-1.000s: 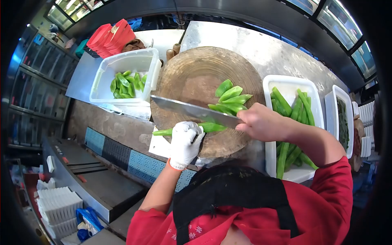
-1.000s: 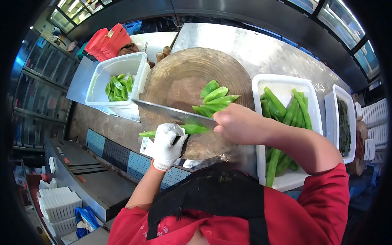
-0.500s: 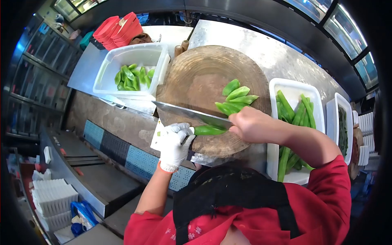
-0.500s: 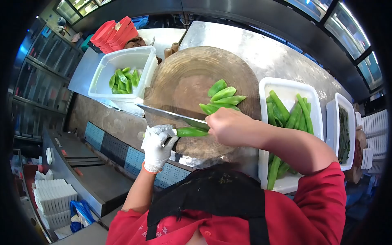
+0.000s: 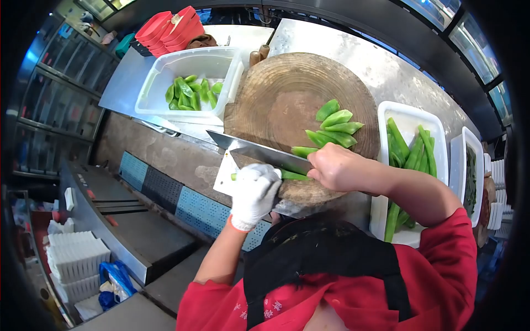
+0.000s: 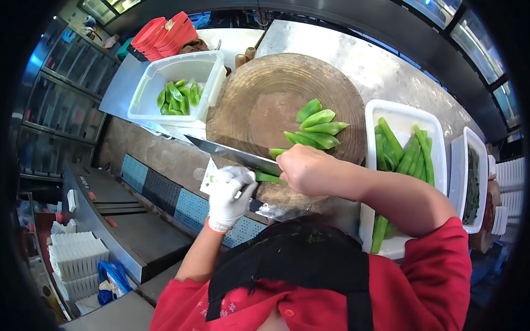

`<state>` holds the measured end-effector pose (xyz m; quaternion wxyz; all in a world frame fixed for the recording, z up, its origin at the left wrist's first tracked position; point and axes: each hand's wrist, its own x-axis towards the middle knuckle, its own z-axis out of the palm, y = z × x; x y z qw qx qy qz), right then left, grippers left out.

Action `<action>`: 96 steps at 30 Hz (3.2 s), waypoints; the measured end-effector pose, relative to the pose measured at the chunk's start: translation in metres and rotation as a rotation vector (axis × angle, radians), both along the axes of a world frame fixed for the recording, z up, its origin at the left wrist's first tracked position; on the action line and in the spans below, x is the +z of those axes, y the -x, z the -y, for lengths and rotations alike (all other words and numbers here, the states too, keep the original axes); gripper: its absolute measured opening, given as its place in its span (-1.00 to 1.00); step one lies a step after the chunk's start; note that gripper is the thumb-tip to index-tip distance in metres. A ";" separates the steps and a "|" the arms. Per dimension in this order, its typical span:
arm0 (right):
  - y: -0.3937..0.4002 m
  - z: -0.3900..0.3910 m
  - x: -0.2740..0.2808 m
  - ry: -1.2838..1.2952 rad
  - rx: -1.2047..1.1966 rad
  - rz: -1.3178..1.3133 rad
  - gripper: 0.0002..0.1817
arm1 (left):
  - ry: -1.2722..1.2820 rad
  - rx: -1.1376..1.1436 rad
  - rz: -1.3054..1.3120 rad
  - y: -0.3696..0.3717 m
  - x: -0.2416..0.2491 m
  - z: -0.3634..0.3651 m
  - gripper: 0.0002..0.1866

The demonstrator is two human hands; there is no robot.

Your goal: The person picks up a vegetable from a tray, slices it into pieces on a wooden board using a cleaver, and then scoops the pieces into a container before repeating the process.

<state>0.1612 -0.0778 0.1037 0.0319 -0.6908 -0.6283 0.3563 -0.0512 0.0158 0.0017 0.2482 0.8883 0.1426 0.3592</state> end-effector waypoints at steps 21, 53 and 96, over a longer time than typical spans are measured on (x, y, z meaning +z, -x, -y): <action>-0.019 0.028 0.028 -0.132 -0.063 -0.037 -0.75 | -0.073 0.145 0.003 -0.013 -0.008 -0.005 -0.85; -0.005 0.027 0.007 -0.287 0.030 -0.100 -0.74 | 0.022 0.052 0.046 0.013 -0.013 0.004 -0.73; 0.050 0.140 -0.079 -0.218 -1.467 -1.182 -0.87 | -0.332 -0.787 -0.437 -0.195 0.030 -0.058 0.09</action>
